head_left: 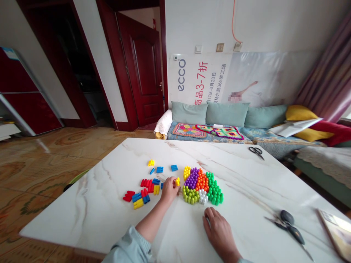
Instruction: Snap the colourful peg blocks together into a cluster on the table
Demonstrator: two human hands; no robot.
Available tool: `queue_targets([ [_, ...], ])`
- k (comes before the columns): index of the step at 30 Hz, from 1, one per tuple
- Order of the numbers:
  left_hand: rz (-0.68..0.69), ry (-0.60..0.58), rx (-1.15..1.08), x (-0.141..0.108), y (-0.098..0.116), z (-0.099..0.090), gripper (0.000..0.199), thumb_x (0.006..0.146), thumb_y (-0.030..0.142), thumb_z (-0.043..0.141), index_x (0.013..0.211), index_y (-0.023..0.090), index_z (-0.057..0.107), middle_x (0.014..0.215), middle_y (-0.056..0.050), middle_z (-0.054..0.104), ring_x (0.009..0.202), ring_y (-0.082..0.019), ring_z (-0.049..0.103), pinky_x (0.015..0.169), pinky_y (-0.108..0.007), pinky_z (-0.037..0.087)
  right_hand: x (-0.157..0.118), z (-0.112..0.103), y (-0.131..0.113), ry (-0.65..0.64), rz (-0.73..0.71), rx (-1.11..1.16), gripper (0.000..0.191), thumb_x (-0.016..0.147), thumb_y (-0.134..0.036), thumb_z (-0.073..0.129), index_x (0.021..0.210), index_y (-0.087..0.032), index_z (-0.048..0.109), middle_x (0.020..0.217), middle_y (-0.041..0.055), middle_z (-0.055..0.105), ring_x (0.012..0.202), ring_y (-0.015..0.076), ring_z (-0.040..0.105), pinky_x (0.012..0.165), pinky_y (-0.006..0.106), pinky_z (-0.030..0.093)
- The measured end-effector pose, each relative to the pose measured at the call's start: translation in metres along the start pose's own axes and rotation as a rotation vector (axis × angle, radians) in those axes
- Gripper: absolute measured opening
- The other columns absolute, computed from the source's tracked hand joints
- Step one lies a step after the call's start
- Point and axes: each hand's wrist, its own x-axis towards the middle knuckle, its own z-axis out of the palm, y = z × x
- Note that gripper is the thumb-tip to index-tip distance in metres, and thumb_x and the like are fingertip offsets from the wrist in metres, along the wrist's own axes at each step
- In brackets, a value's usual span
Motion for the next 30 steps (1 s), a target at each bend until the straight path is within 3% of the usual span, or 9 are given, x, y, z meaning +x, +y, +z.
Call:
queue_targets([
  [3, -0.088, 0.013, -0.032, 0.004, 0.005, 0.004, 0.028, 0.067, 0.012, 0.073, 0.093, 0.017, 0.062, 0.075, 0.001, 0.064, 0.068, -0.012, 0.062, 0.07, -0.024, 0.05, -0.001, 0.001, 0.001, -0.004, 0.0, 0.004, 0.009, 0.091, -0.023, 0.043, 0.083, -0.022, 0.046, 0.078, 0.0009, 0.057, 0.069, 0.0155, 0.058, 0.061, 0.026, 0.041],
  [7, -0.153, 0.014, -0.073, 0.008, 0.009, 0.004, 0.025, 0.068, 0.013, 0.072, 0.09, 0.015, 0.063, 0.073, 0.0, 0.067, 0.069, -0.012, 0.064, 0.067, -0.023, 0.05, -0.001, 0.002, 0.001, -0.003, -0.01, 0.01, 0.009, 0.091, -0.023, 0.043, 0.082, -0.022, 0.046, 0.078, 0.0009, 0.057, 0.069, 0.0156, 0.058, 0.061, 0.026, 0.041],
  [12, -0.142, -0.012, -0.123, 0.014, 0.014, 0.007, 0.021, 0.068, 0.01, 0.07, 0.088, 0.013, 0.066, 0.075, -0.002, 0.069, 0.069, -0.013, 0.065, 0.067, -0.024, 0.051, 0.0, 0.001, 0.001, 0.006, -0.002, 0.006, 0.009, 0.09, -0.023, 0.044, 0.082, -0.022, 0.047, 0.077, 0.0007, 0.058, 0.069, 0.0158, 0.059, 0.061, 0.026, 0.041],
  [21, -0.101, -0.004, -0.153, 0.013, 0.019, 0.017, 0.031, 0.071, 0.002, 0.063, 0.1, 0.011, 0.064, 0.084, -0.006, 0.071, 0.073, -0.013, 0.068, 0.069, -0.023, 0.054, 0.001, 0.001, 0.001, 0.016, -0.004, 0.013, 0.009, 0.09, -0.024, 0.044, 0.082, -0.022, 0.047, 0.077, 0.0009, 0.058, 0.068, 0.0154, 0.059, 0.06, 0.025, 0.041],
  [25, -0.015, 0.019, -0.078, 0.02, 0.009, -0.003, 0.03, 0.075, 0.004, 0.059, 0.102, 0.016, 0.064, 0.094, -0.004, 0.07, 0.08, -0.012, 0.067, 0.078, -0.025, 0.054, 0.0, 0.001, 0.001, 0.015, -0.004, 0.017, 0.009, 0.09, -0.025, 0.044, 0.081, -0.023, 0.046, 0.077, 0.0006, 0.058, 0.068, 0.0154, 0.059, 0.06, 0.025, 0.041],
  [30, 0.004, 0.085, 0.141, 0.057, -0.023, -0.059, 0.032, 0.081, 0.01, 0.054, 0.111, 0.019, 0.062, 0.116, -0.007, 0.061, 0.112, -0.018, 0.056, 0.102, -0.032, 0.041, -0.001, 0.002, 0.002, 0.016, -0.013, 0.021, 0.009, 0.091, -0.026, 0.044, 0.082, -0.023, 0.046, 0.076, 0.0001, 0.058, 0.067, 0.0155, 0.059, 0.059, 0.025, 0.041],
])
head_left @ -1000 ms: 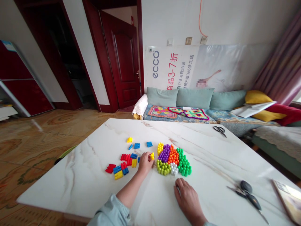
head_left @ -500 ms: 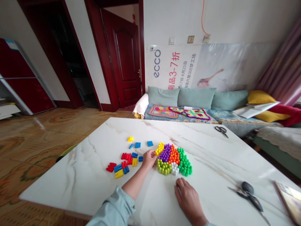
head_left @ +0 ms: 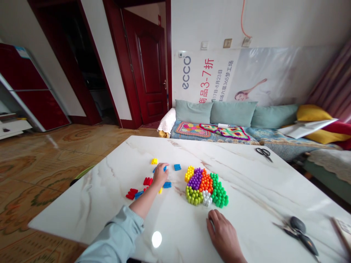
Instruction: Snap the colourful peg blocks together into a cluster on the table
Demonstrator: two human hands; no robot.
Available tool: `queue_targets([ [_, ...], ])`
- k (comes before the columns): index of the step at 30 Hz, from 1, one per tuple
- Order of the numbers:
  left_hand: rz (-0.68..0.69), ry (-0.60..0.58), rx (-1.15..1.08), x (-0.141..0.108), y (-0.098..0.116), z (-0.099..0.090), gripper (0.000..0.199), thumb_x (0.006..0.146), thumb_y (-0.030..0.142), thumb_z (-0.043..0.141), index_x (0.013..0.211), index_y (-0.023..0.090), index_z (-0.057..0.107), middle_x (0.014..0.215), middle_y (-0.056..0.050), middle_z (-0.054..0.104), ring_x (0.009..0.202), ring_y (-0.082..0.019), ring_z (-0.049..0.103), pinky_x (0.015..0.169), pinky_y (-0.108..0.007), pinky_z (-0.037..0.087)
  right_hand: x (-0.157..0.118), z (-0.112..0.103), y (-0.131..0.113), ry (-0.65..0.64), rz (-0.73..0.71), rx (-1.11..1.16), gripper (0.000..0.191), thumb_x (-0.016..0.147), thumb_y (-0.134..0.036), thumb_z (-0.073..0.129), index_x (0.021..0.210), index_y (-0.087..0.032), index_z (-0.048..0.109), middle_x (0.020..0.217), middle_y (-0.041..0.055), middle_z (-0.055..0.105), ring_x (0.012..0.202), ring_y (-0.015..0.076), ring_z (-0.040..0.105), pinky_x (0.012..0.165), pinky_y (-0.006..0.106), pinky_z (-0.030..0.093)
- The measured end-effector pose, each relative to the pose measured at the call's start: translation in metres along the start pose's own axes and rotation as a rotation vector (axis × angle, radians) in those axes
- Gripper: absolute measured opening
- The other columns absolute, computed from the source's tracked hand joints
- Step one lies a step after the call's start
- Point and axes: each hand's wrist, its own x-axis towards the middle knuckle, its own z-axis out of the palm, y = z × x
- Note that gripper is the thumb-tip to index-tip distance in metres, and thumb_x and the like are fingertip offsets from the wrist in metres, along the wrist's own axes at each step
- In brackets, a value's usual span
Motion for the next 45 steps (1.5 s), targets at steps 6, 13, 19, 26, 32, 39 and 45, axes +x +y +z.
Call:
queue_targets([
  [6, -0.14, -0.037, 0.281, 0.047, -0.042, -0.023, 0.04, 0.084, 0.025, 0.055, 0.123, 0.021, 0.057, 0.136, -0.012, 0.047, 0.134, -0.03, 0.034, 0.11, -0.042, 0.027, 0.0, 0.002, 0.001, 0.037, -0.012, 0.003, 0.008, 0.09, -0.024, 0.044, 0.082, -0.024, 0.045, 0.075, 0.0002, 0.058, 0.066, 0.0153, 0.06, 0.057, 0.025, 0.042],
  [13, -0.179, -0.16, 0.428, 0.072, -0.048, -0.005, 0.025, 0.089, 0.032, 0.055, 0.109, 0.019, 0.061, 0.123, -0.01, 0.056, 0.113, -0.026, 0.053, 0.095, -0.044, 0.042, 0.002, -0.001, -0.002, 0.012, 0.002, 0.006, 0.006, 0.088, -0.021, 0.045, 0.083, -0.023, 0.046, 0.075, 0.0, 0.057, 0.065, 0.0151, 0.059, 0.059, 0.025, 0.043],
  [19, -0.095, -0.14, 0.424, 0.076, -0.036, -0.015, 0.01, 0.079, 0.013, 0.063, 0.088, 0.013, 0.066, 0.105, -0.008, 0.062, 0.099, -0.023, 0.06, 0.088, -0.039, 0.048, 0.002, -0.002, -0.003, -0.009, 0.034, 0.008, 0.007, 0.089, -0.02, 0.045, 0.082, -0.023, 0.046, 0.076, 0.0004, 0.057, 0.067, 0.0154, 0.058, 0.06, 0.025, 0.042],
  [26, 0.142, -0.059, 0.25, 0.025, 0.011, -0.03, 0.037, 0.076, 0.008, 0.053, 0.11, 0.02, 0.063, 0.113, -0.005, 0.061, 0.108, -0.019, 0.058, 0.099, -0.029, 0.044, 0.003, -0.004, -0.003, 0.004, 0.017, 0.013, 0.008, 0.089, -0.021, 0.044, 0.081, -0.022, 0.047, 0.076, 0.0012, 0.058, 0.066, 0.0145, 0.057, 0.06, 0.024, 0.04],
  [32, 0.405, -0.388, 0.011, -0.111, 0.017, -0.015, 0.064, 0.066, -0.001, 0.052, 0.126, 0.023, 0.054, 0.125, -0.007, 0.057, 0.119, -0.02, 0.051, 0.105, -0.034, 0.041, 0.002, -0.006, -0.005, 0.012, 0.022, 0.011, 0.008, 0.088, -0.021, 0.045, 0.081, -0.021, 0.048, 0.076, 0.0005, 0.058, 0.066, 0.0132, 0.056, 0.06, 0.024, 0.037],
  [39, 0.342, -0.32, 0.134, -0.152, 0.051, -0.03, 0.052, 0.072, 0.017, 0.067, 0.122, 0.025, 0.056, 0.125, -0.007, 0.053, 0.12, -0.026, 0.046, 0.106, -0.04, 0.037, 0.003, -0.011, -0.007, -0.013, 0.021, 0.004, 0.01, 0.089, -0.021, 0.042, 0.081, -0.02, 0.049, 0.077, 0.0015, 0.057, 0.07, 0.0137, 0.056, 0.062, 0.024, 0.036],
  [45, 0.17, -0.464, 0.329, -0.134, 0.066, -0.025, 0.027, 0.058, 0.015, 0.074, 0.083, 0.021, 0.067, 0.093, -0.007, 0.06, 0.087, -0.026, 0.062, 0.08, -0.034, 0.049, 0.003, -0.011, -0.006, 0.027, 0.004, 0.01, 0.01, 0.088, -0.021, 0.043, 0.079, -0.02, 0.049, 0.075, 0.0006, 0.057, 0.067, 0.013, 0.056, 0.06, 0.024, 0.035],
])
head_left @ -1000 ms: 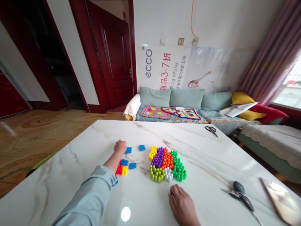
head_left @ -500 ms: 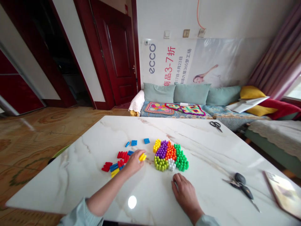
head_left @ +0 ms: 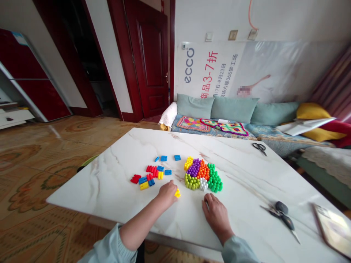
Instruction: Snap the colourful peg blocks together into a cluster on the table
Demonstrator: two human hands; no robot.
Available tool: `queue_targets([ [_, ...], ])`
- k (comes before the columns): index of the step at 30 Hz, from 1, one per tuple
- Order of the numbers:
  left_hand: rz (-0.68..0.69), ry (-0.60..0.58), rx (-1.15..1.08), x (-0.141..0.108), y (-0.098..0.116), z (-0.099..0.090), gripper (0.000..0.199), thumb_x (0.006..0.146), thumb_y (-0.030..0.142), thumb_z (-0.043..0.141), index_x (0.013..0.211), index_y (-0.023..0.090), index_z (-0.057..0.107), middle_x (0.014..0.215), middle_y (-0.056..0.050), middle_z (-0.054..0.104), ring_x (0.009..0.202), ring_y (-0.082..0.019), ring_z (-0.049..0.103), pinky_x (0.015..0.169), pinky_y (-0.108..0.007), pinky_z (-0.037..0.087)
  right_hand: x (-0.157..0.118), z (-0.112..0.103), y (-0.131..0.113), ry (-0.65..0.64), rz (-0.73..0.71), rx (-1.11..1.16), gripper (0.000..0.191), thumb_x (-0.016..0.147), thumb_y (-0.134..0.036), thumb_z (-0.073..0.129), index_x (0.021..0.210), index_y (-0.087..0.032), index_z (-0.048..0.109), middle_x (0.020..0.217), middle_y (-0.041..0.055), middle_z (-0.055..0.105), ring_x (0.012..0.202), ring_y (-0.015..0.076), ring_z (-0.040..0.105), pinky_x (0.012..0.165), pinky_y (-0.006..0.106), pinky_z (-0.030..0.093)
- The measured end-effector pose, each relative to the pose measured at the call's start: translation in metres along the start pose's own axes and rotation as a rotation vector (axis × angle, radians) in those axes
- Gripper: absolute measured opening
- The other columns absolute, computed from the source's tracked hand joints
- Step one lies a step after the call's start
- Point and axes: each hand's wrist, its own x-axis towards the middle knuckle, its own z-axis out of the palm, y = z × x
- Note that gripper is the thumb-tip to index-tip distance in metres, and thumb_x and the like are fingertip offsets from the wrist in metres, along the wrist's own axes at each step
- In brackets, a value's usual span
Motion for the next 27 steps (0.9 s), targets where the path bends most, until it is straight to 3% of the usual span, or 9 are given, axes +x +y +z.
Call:
queue_targets([
  [3, -0.008, 0.001, -0.009, 0.004, 0.0, 0.007, 0.029, 0.051, 0.005, 0.07, 0.076, 0.02, 0.066, 0.086, -0.006, 0.061, 0.075, -0.023, 0.064, 0.072, -0.031, 0.05, 0.0, 0.002, 0.001, 0.007, -0.004, 0.003, 0.009, 0.088, -0.02, 0.044, 0.08, -0.021, 0.048, 0.075, 0.0002, 0.057, 0.067, 0.0133, 0.056, 0.06, 0.024, 0.035],
  [8, 0.04, 0.061, -0.064, 0.019, -0.003, 0.006, 0.032, 0.051, 0.004, 0.068, 0.077, 0.023, 0.066, 0.086, -0.005, 0.065, 0.093, -0.027, 0.062, 0.082, -0.033, 0.048, -0.001, 0.004, 0.002, 0.011, -0.017, 0.01, 0.009, 0.088, -0.02, 0.043, 0.081, -0.021, 0.047, 0.074, 0.0004, 0.057, 0.067, 0.0138, 0.056, 0.06, 0.024, 0.036],
  [11, 0.047, 0.135, -0.129, 0.035, -0.008, 0.003, 0.042, 0.059, 0.007, 0.066, 0.097, 0.024, 0.066, 0.097, -0.005, 0.065, 0.099, -0.024, 0.06, 0.088, -0.032, 0.047, -0.001, 0.005, 0.003, 0.007, -0.01, 0.004, 0.009, 0.088, -0.02, 0.044, 0.08, -0.021, 0.047, 0.075, 0.0005, 0.057, 0.067, 0.0142, 0.057, 0.059, 0.024, 0.036],
  [15, 0.023, 0.256, -0.23, 0.056, -0.015, 0.01, 0.057, 0.071, 0.013, 0.062, 0.127, 0.021, 0.052, 0.107, -0.006, 0.06, 0.097, -0.019, 0.06, 0.089, -0.029, 0.047, -0.001, 0.006, 0.004, -0.015, 0.007, 0.004, 0.009, 0.088, -0.02, 0.044, 0.08, -0.022, 0.047, 0.076, 0.0005, 0.057, 0.068, 0.0144, 0.057, 0.06, 0.024, 0.037],
  [19, -0.015, 0.337, -0.286, 0.07, -0.019, 0.023, 0.046, 0.074, 0.01, 0.057, 0.119, 0.019, 0.056, 0.103, -0.007, 0.059, 0.095, -0.019, 0.059, 0.088, -0.031, 0.048, -0.002, 0.006, 0.004, -0.024, 0.012, 0.011, 0.008, 0.089, -0.021, 0.044, 0.081, -0.022, 0.046, 0.076, 0.0005, 0.057, 0.069, 0.0144, 0.057, 0.06, 0.024, 0.037],
  [27, 0.041, 0.354, -0.323, 0.103, -0.016, 0.034, 0.055, 0.066, 0.001, 0.059, 0.117, 0.019, 0.056, 0.108, -0.007, 0.059, 0.107, -0.022, 0.055, 0.097, -0.036, 0.043, -0.002, 0.005, 0.003, -0.017, 0.008, 0.015, 0.009, 0.088, -0.02, 0.044, 0.08, -0.022, 0.046, 0.075, 0.0007, 0.057, 0.068, 0.0145, 0.057, 0.06, 0.024, 0.037],
])
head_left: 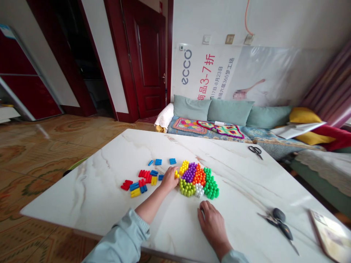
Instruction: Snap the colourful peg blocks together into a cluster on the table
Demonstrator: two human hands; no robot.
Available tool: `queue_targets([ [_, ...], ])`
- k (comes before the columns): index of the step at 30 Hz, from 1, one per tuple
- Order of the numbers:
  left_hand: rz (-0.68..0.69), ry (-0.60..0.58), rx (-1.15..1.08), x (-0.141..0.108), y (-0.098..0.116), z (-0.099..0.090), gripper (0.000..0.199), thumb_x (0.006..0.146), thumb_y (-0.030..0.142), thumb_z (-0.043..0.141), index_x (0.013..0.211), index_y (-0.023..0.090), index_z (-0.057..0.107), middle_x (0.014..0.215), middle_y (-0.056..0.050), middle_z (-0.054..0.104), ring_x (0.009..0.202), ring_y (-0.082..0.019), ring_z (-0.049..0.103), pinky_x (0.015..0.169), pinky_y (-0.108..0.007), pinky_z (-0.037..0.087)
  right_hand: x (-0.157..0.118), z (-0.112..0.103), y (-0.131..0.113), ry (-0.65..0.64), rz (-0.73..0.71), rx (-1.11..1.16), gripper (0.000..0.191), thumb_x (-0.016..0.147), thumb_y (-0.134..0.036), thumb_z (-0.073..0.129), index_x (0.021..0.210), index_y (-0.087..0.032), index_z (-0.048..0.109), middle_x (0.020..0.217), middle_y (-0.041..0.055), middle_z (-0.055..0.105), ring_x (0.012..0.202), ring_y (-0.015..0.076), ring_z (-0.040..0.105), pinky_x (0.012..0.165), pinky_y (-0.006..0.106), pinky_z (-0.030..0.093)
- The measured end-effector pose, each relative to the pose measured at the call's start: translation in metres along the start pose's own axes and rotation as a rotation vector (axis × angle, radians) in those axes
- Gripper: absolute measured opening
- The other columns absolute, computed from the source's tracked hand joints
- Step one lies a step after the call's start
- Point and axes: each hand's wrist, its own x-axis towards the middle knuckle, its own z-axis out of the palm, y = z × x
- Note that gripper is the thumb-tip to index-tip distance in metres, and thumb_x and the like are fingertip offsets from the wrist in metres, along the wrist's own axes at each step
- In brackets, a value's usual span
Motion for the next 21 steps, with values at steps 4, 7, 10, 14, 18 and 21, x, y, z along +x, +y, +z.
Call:
queue_targets([
  [4, 0.017, 0.012, -0.028, 0.009, 0.0, 0.006, 0.057, 0.066, 0.001, 0.061, 0.119, 0.02, 0.054, 0.113, -0.008, 0.057, 0.111, -0.022, 0.054, 0.099, -0.037, 0.043, 0.0, 0.001, 0.001, -0.005, 0.003, -0.001, 0.009, 0.088, -0.02, 0.043, 0.08, -0.022, 0.046, 0.076, 0.0011, 0.057, 0.069, 0.0149, 0.057, 0.061, 0.024, 0.037],
  [7, 0.02, 0.03, -0.048, 0.006, 0.001, 0.005, 0.063, 0.065, 0.0, 0.061, 0.124, 0.02, 0.05, 0.116, -0.008, 0.054, 0.105, -0.021, 0.056, 0.095, -0.035, 0.046, -0.001, 0.002, 0.001, -0.007, 0.001, 0.001, 0.009, 0.089, -0.021, 0.043, 0.081, -0.021, 0.046, 0.076, 0.0013, 0.057, 0.069, 0.0149, 0.057, 0.06, 0.025, 0.037],
  [10, 0.032, 0.051, -0.072, -0.01, 0.002, -0.003, 0.065, 0.07, 0.0, 0.057, 0.13, 0.02, 0.044, 0.12, -0.009, 0.051, 0.096, -0.017, 0.059, 0.088, -0.031, 0.051, -0.001, 0.001, 0.002, -0.018, 0.002, 0.004, 0.009, 0.09, -0.021, 0.043, 0.081, -0.021, 0.046, 0.076, 0.0012, 0.057, 0.069, 0.0149, 0.057, 0.061, 0.025, 0.038],
  [14, 0.067, 0.185, 0.001, -0.047, -0.006, -0.027, 0.044, 0.082, 0.007, 0.05, 0.123, 0.022, 0.05, 0.12, -0.007, 0.053, 0.11, -0.02, 0.053, 0.098, -0.035, 0.044, -0.001, 0.001, 0.001, -0.014, 0.0, -0.001, 0.01, 0.09, -0.022, 0.042, 0.081, -0.021, 0.046, 0.076, 0.0009, 0.057, 0.069, 0.0146, 0.057, 0.061, 0.025, 0.037],
  [18, 0.002, 0.299, 0.242, -0.074, -0.023, -0.051, 0.027, 0.084, 0.014, 0.052, 0.11, 0.022, 0.06, 0.111, -0.008, 0.059, 0.11, -0.024, 0.052, 0.099, -0.039, 0.041, 0.0, 0.001, 0.002, -0.013, -0.002, -0.006, 0.01, 0.09, -0.023, 0.043, 0.081, -0.022, 0.047, 0.076, 0.0007, 0.057, 0.068, 0.0143, 0.057, 0.06, 0.025, 0.037],
  [21, -0.071, 0.259, 0.364, -0.078, -0.033, -0.059, 0.026, 0.082, 0.018, 0.058, 0.108, 0.019, 0.063, 0.109, -0.009, 0.061, 0.106, -0.027, 0.054, 0.096, -0.042, 0.043, 0.0, 0.003, 0.003, -0.011, -0.005, -0.012, 0.01, 0.091, -0.024, 0.042, 0.082, -0.022, 0.047, 0.076, 0.0006, 0.057, 0.068, 0.0146, 0.057, 0.061, 0.025, 0.038],
])
